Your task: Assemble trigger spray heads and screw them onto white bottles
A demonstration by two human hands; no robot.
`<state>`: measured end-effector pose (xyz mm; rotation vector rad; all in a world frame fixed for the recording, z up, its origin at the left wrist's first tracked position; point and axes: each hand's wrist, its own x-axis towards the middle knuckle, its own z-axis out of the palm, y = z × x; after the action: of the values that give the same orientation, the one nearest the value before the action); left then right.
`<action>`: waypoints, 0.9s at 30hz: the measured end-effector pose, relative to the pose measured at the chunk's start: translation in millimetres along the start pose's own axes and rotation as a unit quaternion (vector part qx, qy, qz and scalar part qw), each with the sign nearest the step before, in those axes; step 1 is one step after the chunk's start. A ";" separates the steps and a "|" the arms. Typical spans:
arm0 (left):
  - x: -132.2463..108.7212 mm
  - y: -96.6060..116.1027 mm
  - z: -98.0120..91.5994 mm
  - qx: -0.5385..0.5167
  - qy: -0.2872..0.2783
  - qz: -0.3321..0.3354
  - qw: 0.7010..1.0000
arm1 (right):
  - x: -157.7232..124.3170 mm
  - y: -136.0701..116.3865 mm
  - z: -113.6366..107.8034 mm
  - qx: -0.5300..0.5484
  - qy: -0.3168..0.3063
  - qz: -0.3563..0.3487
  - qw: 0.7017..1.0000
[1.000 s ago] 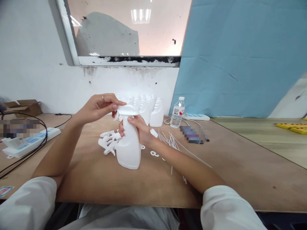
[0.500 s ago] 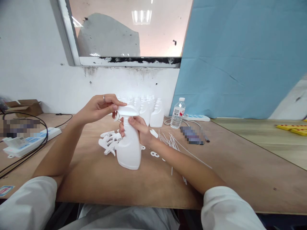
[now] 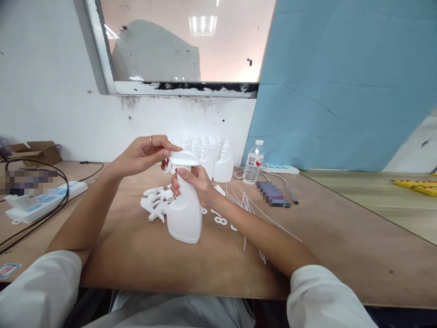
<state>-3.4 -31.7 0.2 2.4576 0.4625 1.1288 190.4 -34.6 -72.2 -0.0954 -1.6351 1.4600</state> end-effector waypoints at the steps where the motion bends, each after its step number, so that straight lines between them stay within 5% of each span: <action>1: -0.2 0.8 -0.5 0.007 -0.005 -0.002 1.000 | 0.1 -1.1 0.7 -0.009 0.002 0.002 1.000; 8: -6.5 28.5 -10.3 0.180 -0.028 -0.026 0.983 | 3.1 -8.8 3.9 -0.071 0.008 0.066 0.995; 21: -39.2 51.5 -55.3 0.264 0.206 -0.077 0.939 | 0.3 -19.7 7.1 -0.086 0.011 0.158 0.984; 27: -46.5 61.0 -60.4 0.261 0.260 -0.055 0.928 | 2.4 -16.2 8.3 -0.066 0.022 0.109 0.992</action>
<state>-71.0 -92.6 35.6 2.4702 1.1755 1.8012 191.5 -44.2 -56.6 -0.3886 -1.7260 1.4990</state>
